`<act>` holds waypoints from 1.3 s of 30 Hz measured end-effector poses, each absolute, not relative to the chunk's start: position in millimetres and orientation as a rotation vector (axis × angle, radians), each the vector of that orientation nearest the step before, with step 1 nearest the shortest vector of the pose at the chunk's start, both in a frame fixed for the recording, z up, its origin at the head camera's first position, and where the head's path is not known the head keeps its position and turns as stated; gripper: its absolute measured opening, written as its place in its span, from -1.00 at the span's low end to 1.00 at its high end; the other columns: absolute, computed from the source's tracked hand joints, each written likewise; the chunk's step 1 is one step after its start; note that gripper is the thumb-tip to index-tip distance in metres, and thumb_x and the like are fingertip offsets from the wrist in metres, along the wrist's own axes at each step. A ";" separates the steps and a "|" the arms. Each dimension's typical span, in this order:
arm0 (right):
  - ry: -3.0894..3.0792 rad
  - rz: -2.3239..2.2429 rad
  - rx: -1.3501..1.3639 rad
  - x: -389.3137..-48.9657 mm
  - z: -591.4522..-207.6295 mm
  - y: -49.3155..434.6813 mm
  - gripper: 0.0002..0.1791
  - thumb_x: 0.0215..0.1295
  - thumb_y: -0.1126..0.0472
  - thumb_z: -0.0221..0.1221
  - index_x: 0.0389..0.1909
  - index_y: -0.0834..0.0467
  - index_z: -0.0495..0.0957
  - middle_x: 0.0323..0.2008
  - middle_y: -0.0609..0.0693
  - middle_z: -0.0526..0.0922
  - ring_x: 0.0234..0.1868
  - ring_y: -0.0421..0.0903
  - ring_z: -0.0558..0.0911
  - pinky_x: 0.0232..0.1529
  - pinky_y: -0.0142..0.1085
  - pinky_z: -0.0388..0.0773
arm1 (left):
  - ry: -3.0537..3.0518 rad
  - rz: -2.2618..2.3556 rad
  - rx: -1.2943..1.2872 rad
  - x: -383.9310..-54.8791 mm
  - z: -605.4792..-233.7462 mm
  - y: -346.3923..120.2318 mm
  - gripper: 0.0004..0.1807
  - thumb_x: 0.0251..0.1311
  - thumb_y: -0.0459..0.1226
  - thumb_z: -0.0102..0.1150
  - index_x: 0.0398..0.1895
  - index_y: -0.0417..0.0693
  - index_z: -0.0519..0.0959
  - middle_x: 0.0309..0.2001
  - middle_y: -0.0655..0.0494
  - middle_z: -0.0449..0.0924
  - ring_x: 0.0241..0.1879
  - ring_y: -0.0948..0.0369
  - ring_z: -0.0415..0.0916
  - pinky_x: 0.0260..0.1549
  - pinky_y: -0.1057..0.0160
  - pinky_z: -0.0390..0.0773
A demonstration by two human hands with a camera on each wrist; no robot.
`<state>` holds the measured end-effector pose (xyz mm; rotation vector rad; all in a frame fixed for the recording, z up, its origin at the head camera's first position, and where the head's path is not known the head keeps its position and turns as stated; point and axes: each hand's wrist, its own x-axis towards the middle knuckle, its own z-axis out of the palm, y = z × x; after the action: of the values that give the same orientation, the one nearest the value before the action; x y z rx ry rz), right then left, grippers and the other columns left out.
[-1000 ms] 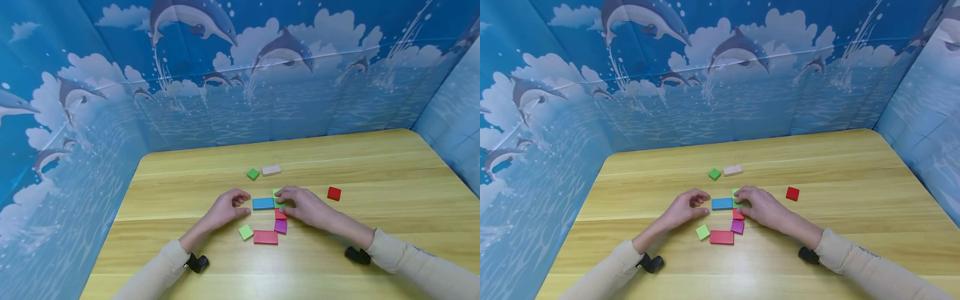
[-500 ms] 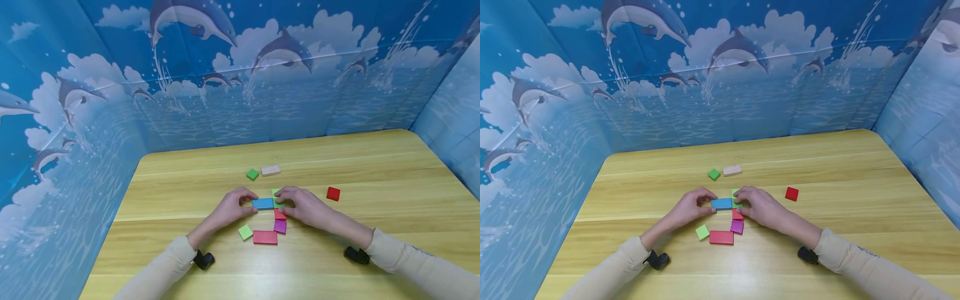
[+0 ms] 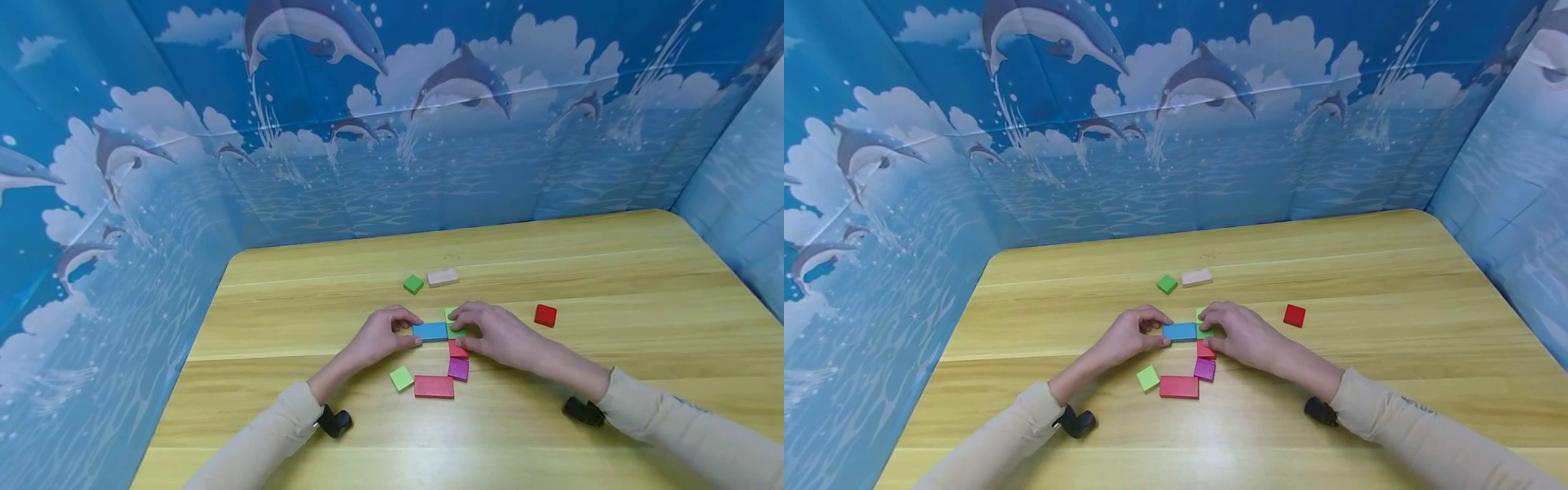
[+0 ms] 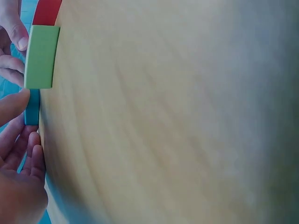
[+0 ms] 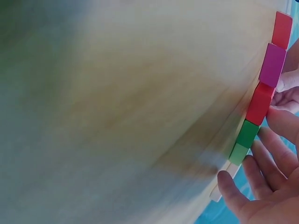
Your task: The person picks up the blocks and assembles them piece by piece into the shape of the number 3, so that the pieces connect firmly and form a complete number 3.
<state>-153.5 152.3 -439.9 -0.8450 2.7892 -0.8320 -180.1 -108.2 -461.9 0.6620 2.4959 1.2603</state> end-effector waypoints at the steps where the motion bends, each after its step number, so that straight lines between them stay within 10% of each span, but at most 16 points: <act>1: 2.790 -0.830 -0.857 -153.6 -439.8 152.4 -0.71 0.20 0.17 0.38 -0.04 0.08 0.69 0.10 -0.02 0.58 0.16 0.04 0.52 0.14 0.00 0.47 | 2.495 1.259 0.668 -180.5 -462.2 -108.4 -0.72 0.12 -0.25 0.44 -0.08 0.01 0.70 -0.16 0.21 0.59 -0.15 0.21 0.44 -0.15 0.27 0.46; 39: 2.821 -1.025 -0.757 -143.2 -430.0 194.1 -0.70 0.27 0.26 0.32 0.03 0.06 0.68 0.16 -0.07 0.56 0.25 0.07 0.46 0.17 0.07 0.42 | 2.506 1.241 0.674 -182.6 -465.9 -109.6 -0.71 0.06 -0.23 0.47 -0.10 0.06 0.71 -0.24 0.26 0.58 -0.22 0.22 0.42 -0.23 0.28 0.45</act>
<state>-143.2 194.1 -430.0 -0.7572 2.8211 -1.0250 -182.6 -109.6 -465.9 0.6736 2.5060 1.2406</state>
